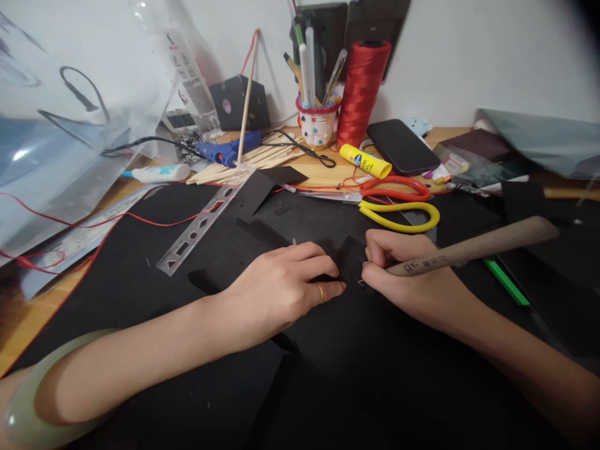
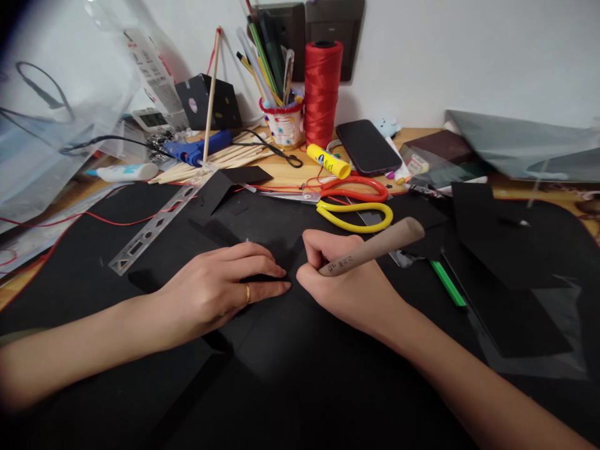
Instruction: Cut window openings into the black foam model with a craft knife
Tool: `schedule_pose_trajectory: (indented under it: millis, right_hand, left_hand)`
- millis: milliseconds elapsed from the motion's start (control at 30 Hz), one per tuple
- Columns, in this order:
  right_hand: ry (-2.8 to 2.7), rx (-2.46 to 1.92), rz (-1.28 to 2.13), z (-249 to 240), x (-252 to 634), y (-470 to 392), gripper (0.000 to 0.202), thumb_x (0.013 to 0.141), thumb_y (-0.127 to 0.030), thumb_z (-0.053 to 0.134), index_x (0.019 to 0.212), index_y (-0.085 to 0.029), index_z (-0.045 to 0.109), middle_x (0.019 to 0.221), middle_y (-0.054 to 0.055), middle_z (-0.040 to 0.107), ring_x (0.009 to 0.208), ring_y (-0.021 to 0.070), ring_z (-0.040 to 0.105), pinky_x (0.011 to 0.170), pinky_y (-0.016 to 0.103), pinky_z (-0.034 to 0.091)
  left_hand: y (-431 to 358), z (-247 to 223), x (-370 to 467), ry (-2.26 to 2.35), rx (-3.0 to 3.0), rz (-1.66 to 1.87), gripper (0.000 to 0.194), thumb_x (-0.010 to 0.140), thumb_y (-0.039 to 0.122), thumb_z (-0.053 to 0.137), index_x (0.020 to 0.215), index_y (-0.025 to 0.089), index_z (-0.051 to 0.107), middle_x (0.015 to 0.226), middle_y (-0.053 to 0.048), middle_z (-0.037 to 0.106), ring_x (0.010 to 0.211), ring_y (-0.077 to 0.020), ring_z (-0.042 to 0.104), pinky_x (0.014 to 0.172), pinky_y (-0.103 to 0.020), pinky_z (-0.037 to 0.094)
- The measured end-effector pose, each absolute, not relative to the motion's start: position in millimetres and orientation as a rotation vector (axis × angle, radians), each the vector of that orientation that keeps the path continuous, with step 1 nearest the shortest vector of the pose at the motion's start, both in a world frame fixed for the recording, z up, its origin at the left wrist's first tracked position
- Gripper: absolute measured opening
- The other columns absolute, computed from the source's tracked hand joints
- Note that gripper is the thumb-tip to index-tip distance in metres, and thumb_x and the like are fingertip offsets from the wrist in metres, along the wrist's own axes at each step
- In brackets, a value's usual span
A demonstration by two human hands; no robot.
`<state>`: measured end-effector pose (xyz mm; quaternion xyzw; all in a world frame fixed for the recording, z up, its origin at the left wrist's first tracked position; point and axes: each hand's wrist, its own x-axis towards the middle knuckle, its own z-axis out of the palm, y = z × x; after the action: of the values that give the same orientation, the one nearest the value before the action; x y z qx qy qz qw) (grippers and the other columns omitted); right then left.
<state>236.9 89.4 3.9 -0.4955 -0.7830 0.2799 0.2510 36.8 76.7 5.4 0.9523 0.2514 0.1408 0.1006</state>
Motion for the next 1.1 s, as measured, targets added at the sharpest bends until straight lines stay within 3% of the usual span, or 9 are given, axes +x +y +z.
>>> schedule_pose_trajectory:
  millis: [300, 533, 633, 767, 933, 1100]
  right_hand:
    - [-2.042, -1.334, 0.863, 2.2, 238.9, 91.1, 0.025, 0.062, -0.004, 0.047, 0.052, -0.018, 0.029, 0.048, -0.006, 0.03, 0.047, 0.0066, 0.028, 0.043, 0.023, 0.02]
    - [-1.228, -1.144, 1.282, 2.6, 243.9, 98.7, 0.031, 0.066, -0.011, 0.055, 0.051, -0.019, 0.029, 0.047, -0.007, 0.026, 0.041, 0.0045, 0.022, 0.038, 0.022, 0.014]
    - [-1.098, -1.077, 1.375, 9.0, 246.3, 99.9, 0.032, 0.065, -0.009, 0.056, 0.05, -0.018, 0.029, 0.047, -0.007, 0.026, 0.04, 0.0038, 0.021, 0.038, 0.022, 0.011]
    - [-1.069, -1.015, 1.268, 21.9, 255.2, 101.5, 0.032, 0.065, -0.007, 0.056, 0.049, -0.017, 0.03, 0.046, -0.007, 0.024, 0.041, 0.0038, 0.021, 0.039, 0.023, 0.012]
    - [-1.119, -0.981, 1.126, 37.6, 267.2, 101.1, 0.033, 0.069, -0.01, 0.057, 0.05, -0.018, 0.031, 0.043, -0.007, 0.025, 0.041, 0.0049, 0.021, 0.04, 0.025, 0.012]
    - [-1.088, -0.94, 1.035, 51.3, 273.3, 98.7, 0.035, 0.069, -0.008, 0.057, 0.049, -0.018, 0.03, 0.04, -0.007, 0.025, 0.04, 0.005, 0.02, 0.04, 0.026, 0.01]
  left_hand:
    - [79.3, 10.3, 38.8, 0.745, 2.745, 0.386, 0.031, 0.086, 0.009, 0.037, 0.106, 0.017, 0.06, 0.101, -0.006, 0.059, 0.095, -0.018, 0.05, 0.079, -0.03, 0.046]
    - [100.3, 28.5, 54.7, 0.892, 2.602, 0.274, 0.026, 0.086, 0.018, 0.048, 0.11, 0.018, 0.057, 0.113, -0.004, 0.054, 0.099, -0.0144, 0.053, 0.085, -0.025, 0.042]
    - [113.8, 36.6, 71.5, 0.912, 2.581, 0.066, 0.033, 0.078, 0.022, 0.06, 0.11, 0.018, 0.054, 0.105, -0.003, 0.057, 0.092, -0.0157, 0.055, 0.076, -0.024, 0.043]
    - [126.9, 45.5, 91.0, 0.909, 2.558, -0.163, 0.028, 0.07, 0.024, 0.067, 0.096, 0.017, 0.059, 0.075, 0.002, 0.062, 0.07, -0.014, 0.057, 0.056, -0.02, 0.039]
    - [132.8, 53.6, 102.4, 0.996, 2.61, -0.194, 0.042, 0.068, 0.026, 0.068, 0.104, 0.009, 0.054, 0.101, -0.01, 0.057, 0.088, -0.0198, 0.053, 0.07, -0.026, 0.041]
    - [129.7, 59.9, 109.8, 0.986, 2.55, -0.33, 0.047, 0.059, 0.03, 0.073, 0.098, 0.009, 0.058, 0.092, -0.011, 0.06, 0.082, -0.0225, 0.055, 0.068, -0.03, 0.042]
